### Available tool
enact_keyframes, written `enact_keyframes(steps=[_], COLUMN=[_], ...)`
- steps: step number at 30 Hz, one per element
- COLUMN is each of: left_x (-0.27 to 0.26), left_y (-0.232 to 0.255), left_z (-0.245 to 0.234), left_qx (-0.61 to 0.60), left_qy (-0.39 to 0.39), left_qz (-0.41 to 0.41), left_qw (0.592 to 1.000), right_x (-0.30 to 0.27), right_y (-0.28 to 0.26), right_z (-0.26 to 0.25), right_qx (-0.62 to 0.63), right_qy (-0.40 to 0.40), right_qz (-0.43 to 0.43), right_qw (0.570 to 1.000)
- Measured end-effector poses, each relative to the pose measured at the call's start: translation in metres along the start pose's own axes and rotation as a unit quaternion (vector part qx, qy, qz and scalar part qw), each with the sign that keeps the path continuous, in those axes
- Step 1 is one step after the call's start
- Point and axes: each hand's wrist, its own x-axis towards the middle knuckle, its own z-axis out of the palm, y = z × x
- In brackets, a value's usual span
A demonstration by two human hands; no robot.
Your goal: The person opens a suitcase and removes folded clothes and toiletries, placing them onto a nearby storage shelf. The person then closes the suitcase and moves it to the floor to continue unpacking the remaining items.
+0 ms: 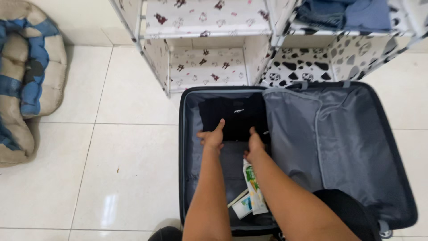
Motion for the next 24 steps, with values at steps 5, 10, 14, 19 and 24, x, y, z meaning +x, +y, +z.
enact_keyframes(steps=[5, 10, 14, 19, 24], left_x=[0.015, 0.029, 0.028, 0.003, -0.06], left_y=[-0.009, -0.009, 0.001, 0.01, 0.022], left_z=[0.014, 0.028, 0.026, 0.002, -0.037], left_qx=[-0.125, -0.278, -0.303, -0.371, -0.547], left_qy=[0.061, 0.062, 0.016, -0.107, -0.277], left_qz=[-0.109, -0.071, -0.109, -0.078, 0.057], left_qw=[0.984, 0.956, 0.947, 0.919, 0.788], right_x=[0.027, 0.043, 0.032, -0.007, -0.051], right_y=[-0.014, -0.027, -0.036, -0.041, -0.061], right_z=[-0.002, 0.008, 0.015, 0.014, -0.01], right_qx=[0.029, 0.059, 0.105, 0.102, 0.119], right_qy=[-0.067, -0.083, -0.121, -0.151, -0.235], right_qz=[-0.07, -0.045, -0.035, -0.065, -0.068], right_qw=[0.995, 0.994, 0.986, 0.981, 0.962])
